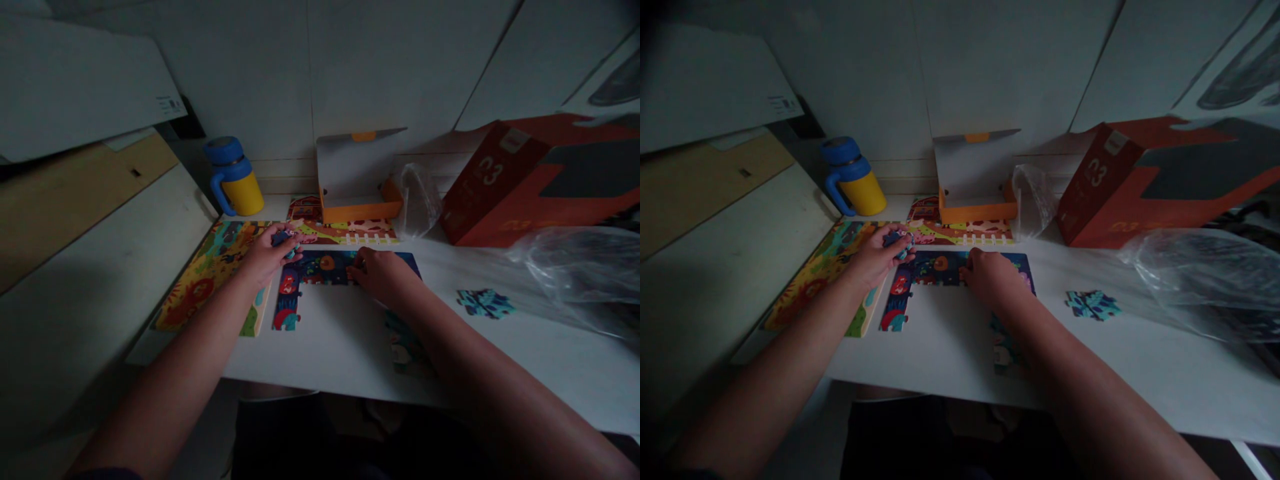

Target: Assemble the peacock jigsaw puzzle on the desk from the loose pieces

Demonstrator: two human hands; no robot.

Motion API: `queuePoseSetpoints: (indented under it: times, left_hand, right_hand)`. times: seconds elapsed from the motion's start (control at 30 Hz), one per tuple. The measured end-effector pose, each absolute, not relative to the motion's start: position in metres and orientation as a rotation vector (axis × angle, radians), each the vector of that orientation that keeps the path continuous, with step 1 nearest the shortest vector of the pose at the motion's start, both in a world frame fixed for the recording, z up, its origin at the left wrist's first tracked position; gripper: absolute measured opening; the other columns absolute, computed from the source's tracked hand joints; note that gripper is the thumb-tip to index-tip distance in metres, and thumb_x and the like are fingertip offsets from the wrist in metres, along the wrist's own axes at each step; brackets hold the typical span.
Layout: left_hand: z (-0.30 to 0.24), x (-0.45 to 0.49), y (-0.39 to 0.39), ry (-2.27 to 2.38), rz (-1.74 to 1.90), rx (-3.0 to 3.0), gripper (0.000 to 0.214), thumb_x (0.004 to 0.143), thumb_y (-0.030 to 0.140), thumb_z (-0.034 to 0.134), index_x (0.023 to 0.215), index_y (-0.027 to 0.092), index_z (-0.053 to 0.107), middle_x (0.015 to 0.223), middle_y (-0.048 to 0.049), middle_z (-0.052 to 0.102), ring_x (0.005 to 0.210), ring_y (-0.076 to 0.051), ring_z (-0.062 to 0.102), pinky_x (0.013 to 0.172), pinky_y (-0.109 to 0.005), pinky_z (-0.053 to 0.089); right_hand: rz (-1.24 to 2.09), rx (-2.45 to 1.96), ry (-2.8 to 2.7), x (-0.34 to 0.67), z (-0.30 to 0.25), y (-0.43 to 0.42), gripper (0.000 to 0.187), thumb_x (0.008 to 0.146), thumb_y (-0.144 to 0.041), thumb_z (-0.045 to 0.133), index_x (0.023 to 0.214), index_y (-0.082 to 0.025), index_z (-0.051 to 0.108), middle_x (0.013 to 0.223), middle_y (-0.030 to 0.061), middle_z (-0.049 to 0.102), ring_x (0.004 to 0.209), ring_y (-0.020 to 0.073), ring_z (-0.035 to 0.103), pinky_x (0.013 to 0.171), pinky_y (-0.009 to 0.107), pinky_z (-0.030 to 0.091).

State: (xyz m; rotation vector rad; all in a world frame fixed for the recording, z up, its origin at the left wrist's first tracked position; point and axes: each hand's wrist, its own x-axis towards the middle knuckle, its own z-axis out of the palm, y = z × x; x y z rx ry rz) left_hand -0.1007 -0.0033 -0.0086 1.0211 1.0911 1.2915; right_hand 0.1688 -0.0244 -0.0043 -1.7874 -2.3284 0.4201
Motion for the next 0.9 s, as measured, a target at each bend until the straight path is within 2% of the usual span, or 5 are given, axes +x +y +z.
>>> queuePoseSetpoints:
  times: [0.17,0.3,0.43,0.6,0.9]
  left_hand:
    - [-0.007,-0.097,-0.009,1.068,1.202,1.036,0.058,0.066,0.044,0.098,0.108,0.021,0.066,0.103,-0.0031,0.073,0.078,-0.015,0.071,0.066,-0.028,0.063]
    - [-0.004,-0.082,-0.021,1.041,1.07,1.163,0.053,0.076,0.047,0.092,0.116,0.022,0.068,0.116,-0.0084,0.072,0.088,-0.018,0.071,0.063,-0.025,0.062]
    - [-0.004,-0.069,-0.03,1.055,1.053,1.287,0.059,0.073,0.045,0.094,0.121,0.021,0.072,0.13,-0.0127,0.067,0.106,-0.025,0.071,0.066,-0.024,0.063]
    - [-0.008,-0.072,-0.031,0.978,1.015,1.242,0.066,0.075,0.054,0.09,0.128,0.021,0.071,0.141,-0.0178,0.061,0.098,-0.025,0.072,0.056,-0.026,0.062]
    - [-0.014,-0.076,-0.029,1.003,0.88,1.332,0.077,0.067,0.038,0.099,0.134,0.021,0.067,0.104,-0.0101,0.076,0.066,-0.017,0.069,0.049,-0.026,0.058]
  right_hand:
    - [0.442,-1.733,-2.217,0.163,0.003,-0.029,0.02,0.096,-0.042,0.067,0.099,-0.022,0.069,0.079,0.0055,0.075,0.068,0.0199,0.064,0.059,0.03,0.033]
    - [0.786,-1.348,-1.992,0.15,0.007,-0.036,0.03,0.096,-0.048,0.069,0.115,-0.025,0.066,0.087,0.0008,0.075,0.068,0.0157,0.064,0.061,0.027,0.041]
    - [0.958,-1.115,-1.923,0.138,0.003,-0.04,0.04,0.093,-0.044,0.074,0.128,-0.028,0.064,0.094,0.0002,0.076,0.071,0.015,0.065,0.064,0.026,0.045]
    - [0.933,-1.15,-1.911,0.136,-0.003,-0.039,0.036,0.093,-0.039,0.073,0.126,-0.027,0.067,0.094,0.0013,0.074,0.07,0.0147,0.063,0.064,0.027,0.045]
    - [0.865,-1.06,-1.925,0.139,-0.004,-0.037,0.04,0.087,-0.029,0.076,0.127,-0.026,0.07,0.12,0.0066,0.072,0.08,0.015,0.066,0.071,0.028,0.051]
